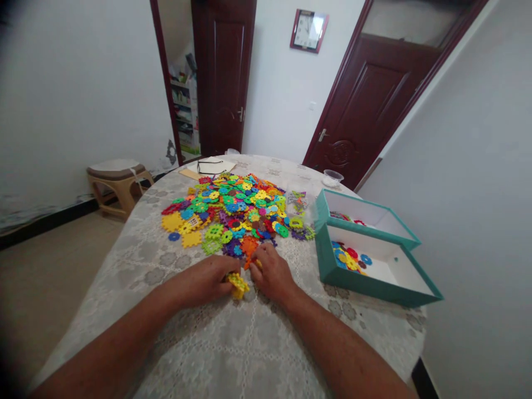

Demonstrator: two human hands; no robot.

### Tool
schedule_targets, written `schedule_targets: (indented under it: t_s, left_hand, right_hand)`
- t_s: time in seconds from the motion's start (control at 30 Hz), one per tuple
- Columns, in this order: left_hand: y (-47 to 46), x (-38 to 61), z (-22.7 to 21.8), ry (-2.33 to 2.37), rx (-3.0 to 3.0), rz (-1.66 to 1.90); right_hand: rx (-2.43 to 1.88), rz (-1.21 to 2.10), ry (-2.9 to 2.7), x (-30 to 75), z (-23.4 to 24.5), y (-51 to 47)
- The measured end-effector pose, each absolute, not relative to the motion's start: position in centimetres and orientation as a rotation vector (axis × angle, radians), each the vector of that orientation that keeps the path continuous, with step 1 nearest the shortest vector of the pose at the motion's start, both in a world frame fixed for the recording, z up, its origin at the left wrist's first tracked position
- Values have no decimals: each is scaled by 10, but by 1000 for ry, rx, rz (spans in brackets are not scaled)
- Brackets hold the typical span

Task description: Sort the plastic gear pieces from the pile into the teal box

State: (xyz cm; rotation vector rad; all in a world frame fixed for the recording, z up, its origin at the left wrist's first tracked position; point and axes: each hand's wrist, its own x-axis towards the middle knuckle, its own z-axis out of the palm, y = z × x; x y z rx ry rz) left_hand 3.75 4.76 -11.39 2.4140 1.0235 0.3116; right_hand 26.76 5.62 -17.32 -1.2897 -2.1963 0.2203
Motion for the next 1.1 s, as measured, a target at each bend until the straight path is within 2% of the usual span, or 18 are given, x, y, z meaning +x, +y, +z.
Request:
schedule_targets:
  t_s: [0.3,0.5,0.83,1.1]
  left_hand:
    - [54,36,-122,1079,2420,296]
    - [56,32,-121,1088,2425,294]
    - [55,26,-116,1186,2417,277]
    - [57,24,-123,1204,2370,339]
  right_hand:
    - [-1250,142,-2178,268,-175,56]
    - [-1399,150,-2333,261,-164,48]
    - [-1291,381,-2185,272,-160,53]
    - [-1444,407,-2346,285,-125,55]
